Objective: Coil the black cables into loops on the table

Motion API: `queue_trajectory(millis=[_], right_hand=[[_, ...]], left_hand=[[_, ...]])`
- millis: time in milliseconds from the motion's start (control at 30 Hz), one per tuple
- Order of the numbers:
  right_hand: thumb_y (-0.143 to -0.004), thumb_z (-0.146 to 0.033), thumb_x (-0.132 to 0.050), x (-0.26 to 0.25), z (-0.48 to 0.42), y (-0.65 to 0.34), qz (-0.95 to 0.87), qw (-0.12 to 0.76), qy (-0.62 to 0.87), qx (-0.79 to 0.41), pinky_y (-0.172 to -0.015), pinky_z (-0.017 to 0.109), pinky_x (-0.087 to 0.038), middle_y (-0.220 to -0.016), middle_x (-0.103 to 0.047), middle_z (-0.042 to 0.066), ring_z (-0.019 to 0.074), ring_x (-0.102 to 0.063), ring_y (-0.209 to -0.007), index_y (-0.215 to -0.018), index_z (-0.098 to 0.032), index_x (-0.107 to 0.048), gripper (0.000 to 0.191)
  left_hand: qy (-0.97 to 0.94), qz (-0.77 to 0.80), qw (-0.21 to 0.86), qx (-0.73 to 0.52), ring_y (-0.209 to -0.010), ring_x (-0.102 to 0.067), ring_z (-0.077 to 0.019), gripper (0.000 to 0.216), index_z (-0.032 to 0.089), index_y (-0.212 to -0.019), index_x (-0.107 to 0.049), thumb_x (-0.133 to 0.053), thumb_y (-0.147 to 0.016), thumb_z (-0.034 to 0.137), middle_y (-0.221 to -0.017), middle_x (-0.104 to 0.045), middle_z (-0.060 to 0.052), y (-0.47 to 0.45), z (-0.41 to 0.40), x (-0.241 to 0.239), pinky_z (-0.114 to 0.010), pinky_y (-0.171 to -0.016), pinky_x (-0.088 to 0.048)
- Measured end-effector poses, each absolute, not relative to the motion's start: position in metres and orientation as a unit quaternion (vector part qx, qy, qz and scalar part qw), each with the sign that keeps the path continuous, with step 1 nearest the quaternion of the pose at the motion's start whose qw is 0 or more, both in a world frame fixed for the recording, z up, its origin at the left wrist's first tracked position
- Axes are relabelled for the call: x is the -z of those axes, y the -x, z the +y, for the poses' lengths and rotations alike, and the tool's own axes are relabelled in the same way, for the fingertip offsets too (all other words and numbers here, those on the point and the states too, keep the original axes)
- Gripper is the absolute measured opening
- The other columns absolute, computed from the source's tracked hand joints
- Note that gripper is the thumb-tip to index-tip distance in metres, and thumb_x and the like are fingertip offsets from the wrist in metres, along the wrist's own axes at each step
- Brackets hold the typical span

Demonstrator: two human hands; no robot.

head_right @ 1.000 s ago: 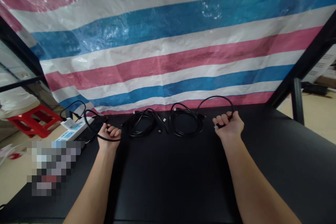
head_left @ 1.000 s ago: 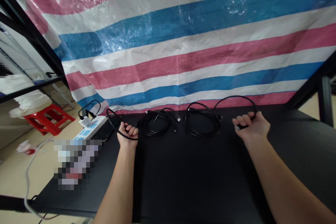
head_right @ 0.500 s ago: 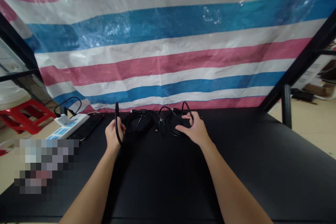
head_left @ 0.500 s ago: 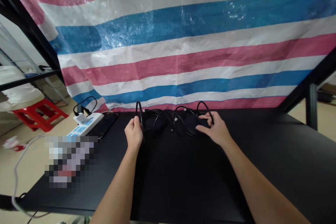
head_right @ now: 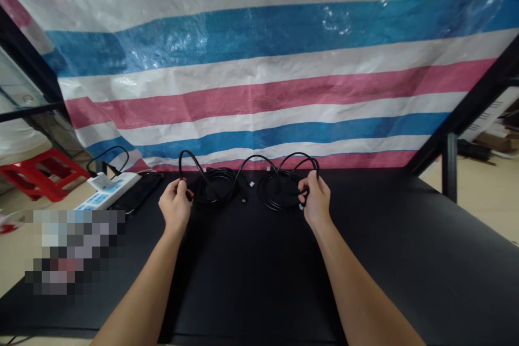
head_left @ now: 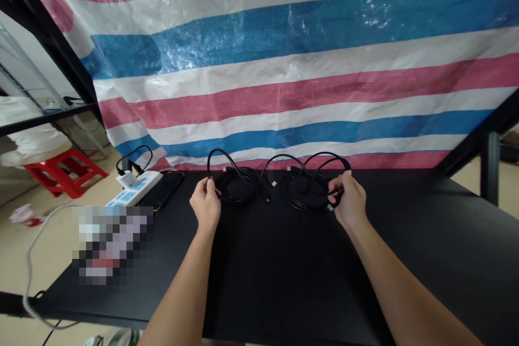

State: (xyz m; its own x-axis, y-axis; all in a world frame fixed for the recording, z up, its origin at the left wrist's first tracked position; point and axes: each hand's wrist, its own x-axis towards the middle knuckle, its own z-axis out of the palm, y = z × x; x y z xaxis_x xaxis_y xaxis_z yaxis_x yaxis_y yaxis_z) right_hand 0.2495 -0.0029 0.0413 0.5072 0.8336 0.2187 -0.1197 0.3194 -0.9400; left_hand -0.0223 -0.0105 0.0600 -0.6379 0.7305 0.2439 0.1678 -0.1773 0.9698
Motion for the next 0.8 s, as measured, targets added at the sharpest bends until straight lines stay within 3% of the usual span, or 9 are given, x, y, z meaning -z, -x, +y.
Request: queue_trajectory(millis=[167,267,367,467,533,700,800], right_hand=[[-0.032,-0.047,-0.083,-0.043,-0.010,-0.241,-0.436,0.643,0.608,-0.165,-0.056,0.030,-0.045,-0.066,-0.050,-0.005,0.0142,-0.050,-0.061,-0.075,-0.023,-0.048,0.060],[-0.041,-0.043,-0.079,-0.046,-0.012,-0.238,-0.425,0.608,0.659,-0.128,-0.065,0.034,-0.047,-0.067,-0.054,-0.002,0.0179,-0.055,-0.065,-0.071,-0.023,-0.048,0.048],[-0.055,-0.047,-0.072,-0.045,-0.009,-0.242,-0.397,0.617,0.656,-0.177,-0.053,0.030,-0.044,-0.052,-0.050,-0.004,0.0155,-0.051,-0.051,-0.062,-0.025,-0.044,0.037],[-0.059,-0.059,-0.069,-0.044,-0.005,-0.245,-0.359,0.665,0.579,-0.305,-0.033,0.024,-0.027,-0.040,-0.041,-0.008,0.0102,-0.035,-0.035,-0.061,-0.025,-0.042,0.043],[-0.058,-0.067,-0.067,-0.045,-0.005,-0.243,-0.349,0.681,0.512,-0.391,-0.029,0.022,-0.019,-0.038,-0.035,-0.010,0.0085,-0.028,-0.031,-0.062,-0.024,-0.045,0.048],[-0.060,-0.077,-0.060,-0.044,-0.010,-0.225,-0.383,0.662,0.428,-0.481,-0.029,0.021,-0.022,-0.043,-0.038,-0.007,0.0082,-0.032,-0.034,-0.056,-0.024,-0.035,0.058],[-0.049,-0.081,-0.063,-0.039,-0.013,-0.212,-0.442,0.657,0.416,-0.448,-0.033,0.022,-0.027,-0.055,-0.050,-0.003,0.0093,-0.038,-0.042,-0.059,-0.024,-0.038,0.063]], left_hand=[[-0.352,0.540,0.302,-0.702,-0.031,-0.038,-0.0085,0.019,0.017,-0.071,-0.060,-0.062,-0.070,0.035,-0.040,-0.048,0.005,0.013,-0.014,-0.062,-0.019,-0.034,-0.028],[-0.370,0.503,0.329,-0.708,-0.029,-0.037,-0.0078,0.020,0.017,-0.070,-0.058,-0.063,-0.069,0.037,-0.038,-0.048,0.006,0.007,-0.017,-0.061,-0.018,-0.031,-0.026],[-0.375,0.498,0.340,-0.704,-0.028,-0.036,-0.0077,0.021,0.018,-0.064,-0.056,-0.064,-0.070,0.037,-0.036,-0.047,0.006,0.005,-0.017,-0.061,-0.018,-0.031,-0.025],[-0.383,0.510,0.342,-0.690,-0.028,-0.037,-0.0076,0.026,0.019,-0.055,-0.053,-0.065,-0.070,0.037,-0.035,-0.046,0.004,0.006,-0.016,-0.062,-0.018,-0.031,-0.024],[-0.406,0.526,0.336,-0.667,-0.029,-0.036,-0.0074,0.033,0.019,-0.048,-0.051,-0.065,-0.070,0.039,-0.035,-0.045,0.004,0.005,-0.016,-0.061,-0.019,-0.032,-0.024],[-0.498,0.579,0.254,-0.593,-0.037,-0.037,-0.0095,0.042,0.020,-0.041,-0.047,-0.062,-0.073,0.042,-0.036,-0.042,0.003,-0.009,-0.021,-0.052,-0.022,-0.040,-0.027],[-0.520,0.595,0.201,-0.580,-0.041,-0.037,-0.0101,0.042,0.021,-0.041,-0.042,-0.061,-0.073,0.040,-0.037,-0.041,0.004,-0.021,-0.025,-0.048,-0.023,-0.046,-0.030]])
